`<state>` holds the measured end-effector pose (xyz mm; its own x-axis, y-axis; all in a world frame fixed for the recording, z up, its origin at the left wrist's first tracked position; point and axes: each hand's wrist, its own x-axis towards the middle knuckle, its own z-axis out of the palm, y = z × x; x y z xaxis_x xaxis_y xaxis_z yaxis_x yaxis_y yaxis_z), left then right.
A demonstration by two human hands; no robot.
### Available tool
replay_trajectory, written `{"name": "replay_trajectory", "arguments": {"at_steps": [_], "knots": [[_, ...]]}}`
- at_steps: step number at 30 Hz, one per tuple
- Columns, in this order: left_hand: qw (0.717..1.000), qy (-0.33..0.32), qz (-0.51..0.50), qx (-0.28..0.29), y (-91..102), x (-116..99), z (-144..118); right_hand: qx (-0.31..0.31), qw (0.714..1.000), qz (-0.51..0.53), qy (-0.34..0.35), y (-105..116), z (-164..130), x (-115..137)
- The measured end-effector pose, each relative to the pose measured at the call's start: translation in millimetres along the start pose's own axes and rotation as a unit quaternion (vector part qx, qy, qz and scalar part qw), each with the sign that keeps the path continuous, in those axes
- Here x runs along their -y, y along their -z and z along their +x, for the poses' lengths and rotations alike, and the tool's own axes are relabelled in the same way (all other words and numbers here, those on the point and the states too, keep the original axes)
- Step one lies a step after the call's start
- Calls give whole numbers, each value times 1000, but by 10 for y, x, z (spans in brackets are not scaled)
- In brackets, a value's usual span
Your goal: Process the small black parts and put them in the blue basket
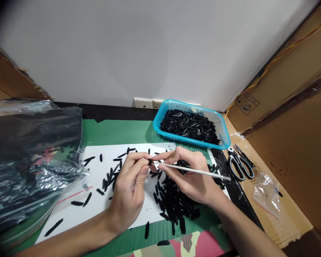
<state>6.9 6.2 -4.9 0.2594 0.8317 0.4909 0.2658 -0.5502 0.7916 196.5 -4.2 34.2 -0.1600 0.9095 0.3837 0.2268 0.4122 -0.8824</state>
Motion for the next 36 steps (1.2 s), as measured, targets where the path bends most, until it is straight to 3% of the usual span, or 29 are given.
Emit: {"name": "replay_trajectory", "arguments": {"at_steps": [7,10,12,15,18,21,24,29,33,36], "knots": [[999,5,30,-16,-22,17,-1,5,998,-57,29,-45,-34,9],[1000,10,23,-17,-32,15,5,20,990,-118,72,-47,-30,-2],[1000,15,17,-16,-35,12,9,23,969,-197,150,-69,-22,-30],[1000,20,4,-11,-39,18,23,13,912,-291,287,-130,-15,-106],[1000,23,-1,-13,-46,34,44,11,884,-324,337,-182,-23,-199],[999,22,1,-23,-48,38,55,-9,881,-340,329,-187,-43,-260],[1000,23,-10,-14,-35,26,48,-84,899,-327,280,-157,-54,-270],[998,43,-36,-14,6,14,30,-132,973,-164,99,-133,-46,-234],[997,35,-65,-17,23,26,32,-141,988,-42,35,-135,-20,-209],[996,23,-81,-11,20,35,32,-151,988,-19,12,-111,-6,-189]]}}
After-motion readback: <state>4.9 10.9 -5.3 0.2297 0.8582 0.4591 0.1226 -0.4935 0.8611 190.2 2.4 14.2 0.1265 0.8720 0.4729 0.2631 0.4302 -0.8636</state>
